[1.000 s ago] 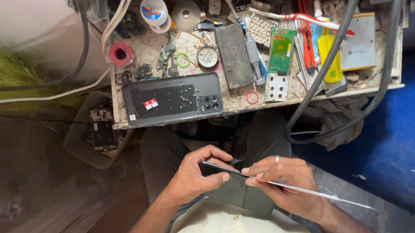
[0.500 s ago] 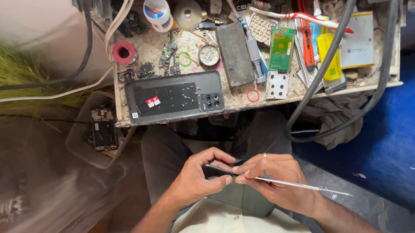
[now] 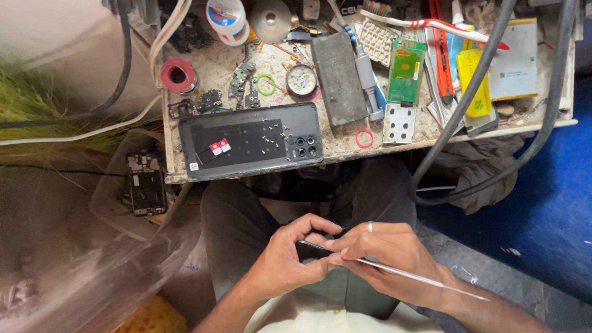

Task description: The person removes screws from the back of a smartphone using a screwdriver, places them on the workbench, and then uses a metal prying tool to separate the back cover from the phone body.

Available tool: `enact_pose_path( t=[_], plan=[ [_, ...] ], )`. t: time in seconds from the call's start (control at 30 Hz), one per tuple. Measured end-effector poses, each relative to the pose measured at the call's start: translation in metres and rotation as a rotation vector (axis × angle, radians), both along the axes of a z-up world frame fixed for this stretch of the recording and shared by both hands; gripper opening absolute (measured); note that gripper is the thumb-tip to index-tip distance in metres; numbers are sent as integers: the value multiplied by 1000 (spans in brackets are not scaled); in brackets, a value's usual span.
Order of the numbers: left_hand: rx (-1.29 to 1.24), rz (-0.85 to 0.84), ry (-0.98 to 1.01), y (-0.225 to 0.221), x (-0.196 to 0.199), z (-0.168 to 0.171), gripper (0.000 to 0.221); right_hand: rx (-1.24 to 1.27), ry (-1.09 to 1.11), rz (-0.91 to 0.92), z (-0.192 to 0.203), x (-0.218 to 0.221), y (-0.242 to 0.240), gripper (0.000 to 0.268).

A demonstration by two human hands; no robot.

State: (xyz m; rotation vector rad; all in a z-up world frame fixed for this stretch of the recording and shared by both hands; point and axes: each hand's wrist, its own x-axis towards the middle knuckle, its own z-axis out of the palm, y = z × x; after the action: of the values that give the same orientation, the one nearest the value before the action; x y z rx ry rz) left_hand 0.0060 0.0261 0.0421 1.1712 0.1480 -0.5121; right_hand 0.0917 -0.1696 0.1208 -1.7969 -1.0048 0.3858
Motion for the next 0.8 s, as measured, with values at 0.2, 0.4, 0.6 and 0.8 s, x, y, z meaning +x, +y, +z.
enact_pose_path(
  t=[0.2,0.4,0.6,0.8],
  plan=[
    [67,-46,29,2,2,10,46,-13,0,-14,1,-3,-2,23],
    [-33,16,-42,4,-1,2,47,99,156,-172,-7,-7,-20,22],
    [-89,180,46,9,-6,-7,44,158,458,-500,-33,-20,-60,12],
    [-289,563,125,-7,-24,-22,42,129,667,-683,-59,-41,-75,26]
  ],
)
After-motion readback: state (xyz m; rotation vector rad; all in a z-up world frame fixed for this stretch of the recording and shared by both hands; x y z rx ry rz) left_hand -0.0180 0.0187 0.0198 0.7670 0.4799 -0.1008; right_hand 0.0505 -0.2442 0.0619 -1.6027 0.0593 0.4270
